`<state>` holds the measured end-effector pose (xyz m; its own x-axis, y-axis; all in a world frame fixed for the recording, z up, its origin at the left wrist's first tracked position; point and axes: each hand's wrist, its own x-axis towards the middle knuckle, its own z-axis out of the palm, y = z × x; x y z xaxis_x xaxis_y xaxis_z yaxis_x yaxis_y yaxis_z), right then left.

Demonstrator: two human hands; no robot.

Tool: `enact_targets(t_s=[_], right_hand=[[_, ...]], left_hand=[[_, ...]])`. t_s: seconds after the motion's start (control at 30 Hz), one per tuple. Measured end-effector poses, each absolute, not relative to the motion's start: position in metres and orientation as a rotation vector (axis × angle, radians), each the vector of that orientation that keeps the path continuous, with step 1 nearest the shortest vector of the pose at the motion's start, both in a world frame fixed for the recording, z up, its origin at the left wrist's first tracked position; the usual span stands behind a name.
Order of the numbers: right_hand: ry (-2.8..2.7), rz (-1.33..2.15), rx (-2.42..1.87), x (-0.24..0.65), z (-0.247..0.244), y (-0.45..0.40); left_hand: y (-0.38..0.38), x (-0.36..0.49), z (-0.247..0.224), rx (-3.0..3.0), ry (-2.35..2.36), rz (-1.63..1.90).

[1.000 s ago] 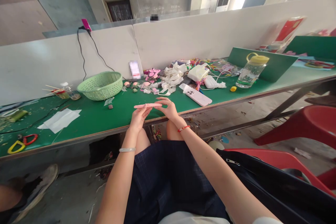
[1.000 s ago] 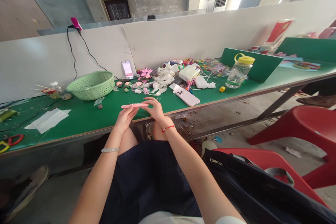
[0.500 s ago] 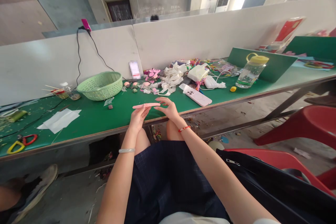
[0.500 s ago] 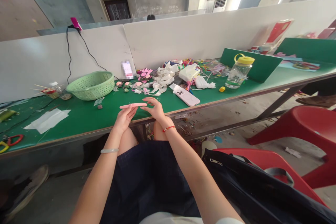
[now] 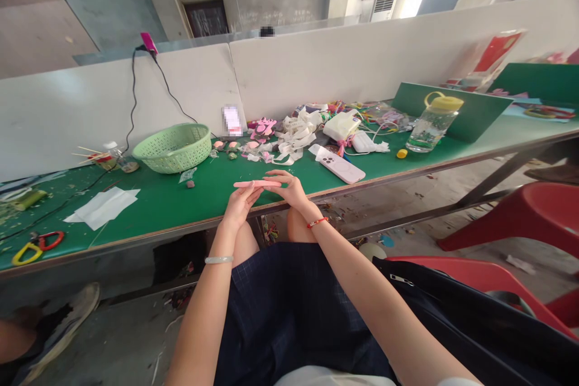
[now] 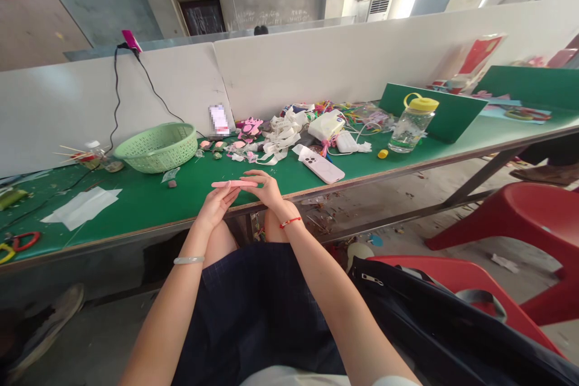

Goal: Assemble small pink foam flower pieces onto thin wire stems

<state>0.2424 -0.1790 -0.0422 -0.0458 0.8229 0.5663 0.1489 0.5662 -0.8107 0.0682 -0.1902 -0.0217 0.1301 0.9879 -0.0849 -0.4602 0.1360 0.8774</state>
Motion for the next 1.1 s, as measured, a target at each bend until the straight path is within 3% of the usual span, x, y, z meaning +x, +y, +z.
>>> enact_targets(t_s=[1.1], right_hand=[[-1.482,0.736,-0.928,0.2441,-0.0430,-0.1762]], left_hand=[[-0.1870,0.0651,-0.0230,0.752,0.876,1.355]])
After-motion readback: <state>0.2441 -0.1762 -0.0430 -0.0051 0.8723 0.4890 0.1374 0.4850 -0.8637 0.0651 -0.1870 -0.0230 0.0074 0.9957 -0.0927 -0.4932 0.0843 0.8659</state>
